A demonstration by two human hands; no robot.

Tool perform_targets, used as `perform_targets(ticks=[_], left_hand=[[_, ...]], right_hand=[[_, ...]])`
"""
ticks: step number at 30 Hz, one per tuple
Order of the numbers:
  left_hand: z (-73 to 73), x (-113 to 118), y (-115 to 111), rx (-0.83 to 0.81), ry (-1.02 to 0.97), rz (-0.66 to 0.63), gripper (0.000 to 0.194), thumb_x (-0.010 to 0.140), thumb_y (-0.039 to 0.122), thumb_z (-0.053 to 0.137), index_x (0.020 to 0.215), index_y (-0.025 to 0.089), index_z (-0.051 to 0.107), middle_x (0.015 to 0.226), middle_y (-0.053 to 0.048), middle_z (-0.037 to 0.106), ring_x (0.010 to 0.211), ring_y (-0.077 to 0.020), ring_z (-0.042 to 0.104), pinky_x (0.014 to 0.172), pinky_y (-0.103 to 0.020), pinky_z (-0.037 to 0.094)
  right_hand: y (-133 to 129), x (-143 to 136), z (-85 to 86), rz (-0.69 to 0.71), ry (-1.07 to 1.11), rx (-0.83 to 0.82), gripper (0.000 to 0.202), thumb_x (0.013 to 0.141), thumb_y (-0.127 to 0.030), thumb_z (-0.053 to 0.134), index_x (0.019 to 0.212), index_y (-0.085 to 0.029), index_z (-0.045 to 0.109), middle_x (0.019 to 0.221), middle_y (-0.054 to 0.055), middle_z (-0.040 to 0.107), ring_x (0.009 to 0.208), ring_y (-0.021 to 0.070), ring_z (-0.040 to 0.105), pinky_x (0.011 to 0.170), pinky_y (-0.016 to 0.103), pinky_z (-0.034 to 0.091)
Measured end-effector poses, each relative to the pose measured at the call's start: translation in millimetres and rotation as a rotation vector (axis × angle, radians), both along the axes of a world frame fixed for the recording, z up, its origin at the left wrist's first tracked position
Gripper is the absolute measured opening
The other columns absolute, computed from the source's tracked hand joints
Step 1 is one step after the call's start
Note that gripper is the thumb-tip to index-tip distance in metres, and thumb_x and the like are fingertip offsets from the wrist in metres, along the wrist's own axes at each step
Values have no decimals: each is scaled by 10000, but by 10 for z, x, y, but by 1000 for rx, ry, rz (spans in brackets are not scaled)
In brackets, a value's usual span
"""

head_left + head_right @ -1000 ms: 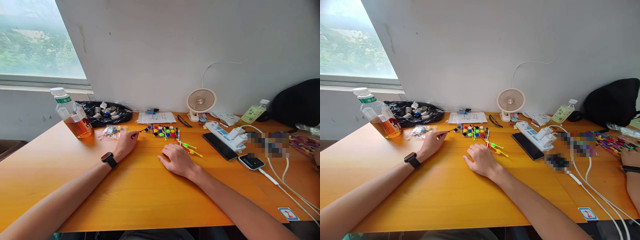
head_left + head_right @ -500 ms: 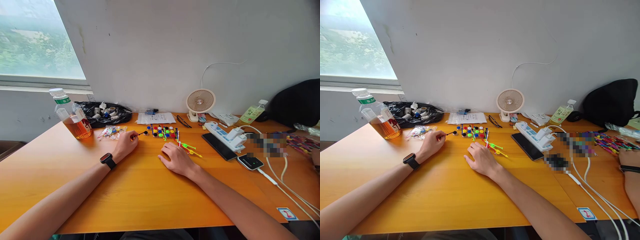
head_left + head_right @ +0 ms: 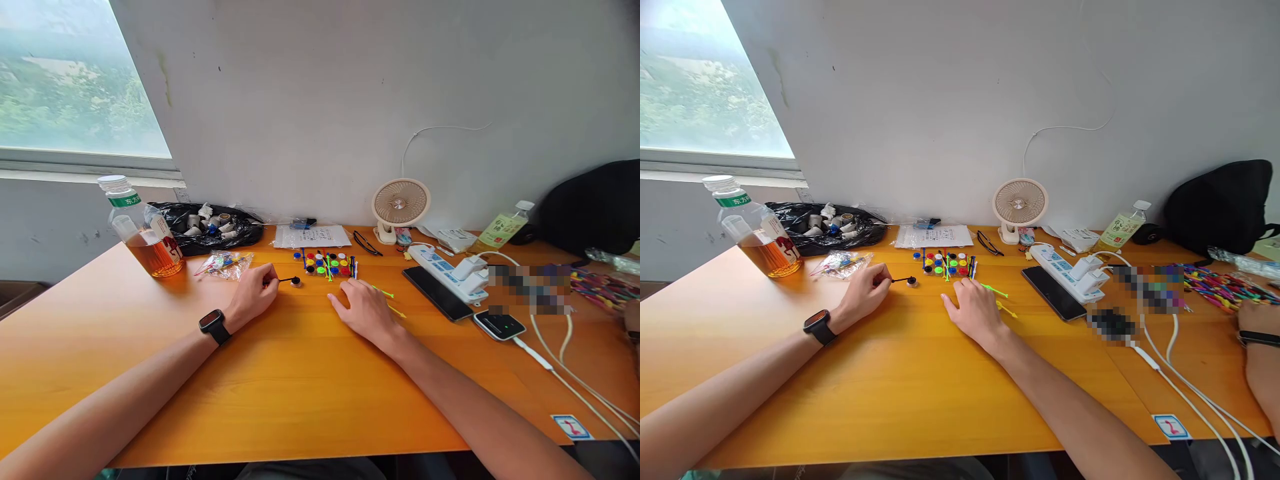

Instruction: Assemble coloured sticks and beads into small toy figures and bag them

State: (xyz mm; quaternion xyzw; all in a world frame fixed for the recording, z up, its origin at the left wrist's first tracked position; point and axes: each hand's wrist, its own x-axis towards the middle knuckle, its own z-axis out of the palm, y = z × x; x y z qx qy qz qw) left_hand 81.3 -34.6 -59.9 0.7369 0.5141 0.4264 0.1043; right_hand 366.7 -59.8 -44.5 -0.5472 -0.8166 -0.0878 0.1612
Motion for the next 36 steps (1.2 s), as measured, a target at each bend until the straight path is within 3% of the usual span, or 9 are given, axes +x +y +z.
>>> perform_targets(ticks=[4, 8, 12, 15, 20, 25, 30, 33, 36], left_hand=[[9, 53, -74, -19, -34, -58, 140, 805, 152, 514, 679, 212, 500, 606, 27, 560, 572, -136, 491, 561, -266, 348], [23, 92, -127, -36, -33, -161, 130, 817, 151, 510, 700, 208, 514, 614, 27, 554, 574, -133, 487, 565, -265, 352], [61, 119, -183, -38, -8, -322, 108, 815, 132, 502, 748, 205, 545, 665, 20, 583, 608, -133, 500, 604, -260, 391], [94, 146, -234, -59, 36, -450, 121, 824, 119, 499, 800, 203, 583, 747, -2, 632, 674, -144, 538, 663, -264, 437], [92, 163, -264, -65, 29, -492, 126, 865, 133, 528, 845, 196, 634, 811, -25, 676, 733, -158, 584, 708, -274, 472], [39, 118, -210, -48, -220, -387, 154, 941, 208, 568, 859, 177, 694, 803, -45, 714, 749, -171, 644, 722, -284, 519], [36, 144, -206, 34, -247, -394, 186, 979, 225, 638, 1061, 182, 799, 920, -80, 777, 828, -188, 712, 780, -305, 568], [39, 187, -237, 120, -161, -470, 214, 982, 166, 633, 1062, 205, 827, 933, -82, 781, 816, -178, 717, 739, -292, 564], [25, 218, -256, 175, -93, -508, 252, 976, 127, 624, 1100, 219, 823, 935, -79, 778, 822, -178, 715, 741, -295, 574]], right_hand=[[-24, -15, 48, 66, 17, 36, 231, 1029, -383, 631, 896, -199, 677, 954, 108, 718, 917, 281, 653, 728, 376, 476], [-89, -72, 34, 306, 155, -13, 176, 1024, -315, 632, 1128, -187, 695, 1103, 123, 724, 1081, 301, 648, 936, 436, 531], [-137, -146, -89, 397, 401, -167, 580, 1003, -298, 668, 1540, -229, 461, 1232, 110, 695, 1118, 270, 673, 989, 428, 557], [-122, -165, -169, 421, 476, -246, 761, 998, -237, 655, 1658, -279, 279, 1155, 72, 690, 1030, 238, 684, 961, 413, 568], [-73, -142, -176, 435, 529, -316, 766, 990, -174, 627, 1661, -322, 291, 1064, 33, 677, 899, 194, 663, 889, 373, 574], [-90, -166, -160, 438, 595, -381, 805, 978, -199, 655, 1672, -325, 268, 1057, 31, 689, 877, 186, 660, 871, 373, 575], [-131, -208, -165, 432, 733, -404, 834, 974, -307, 696, 1669, -338, 236, 1255, 71, 654, 918, 176, 681, 893, 380, 593], [-124, -215, -139, 399, 792, -361, 642, 1002, -354, 661, 1584, -306, 395, 1240, 77, 659, 900, 178, 685, 857, 368, 591], [-96, -215, -116, 446, 839, -401, 294, 1032, -350, 612, 1308, -249, 634, 1041, 51, 715, 885, 189, 690, 789, 332, 567]])
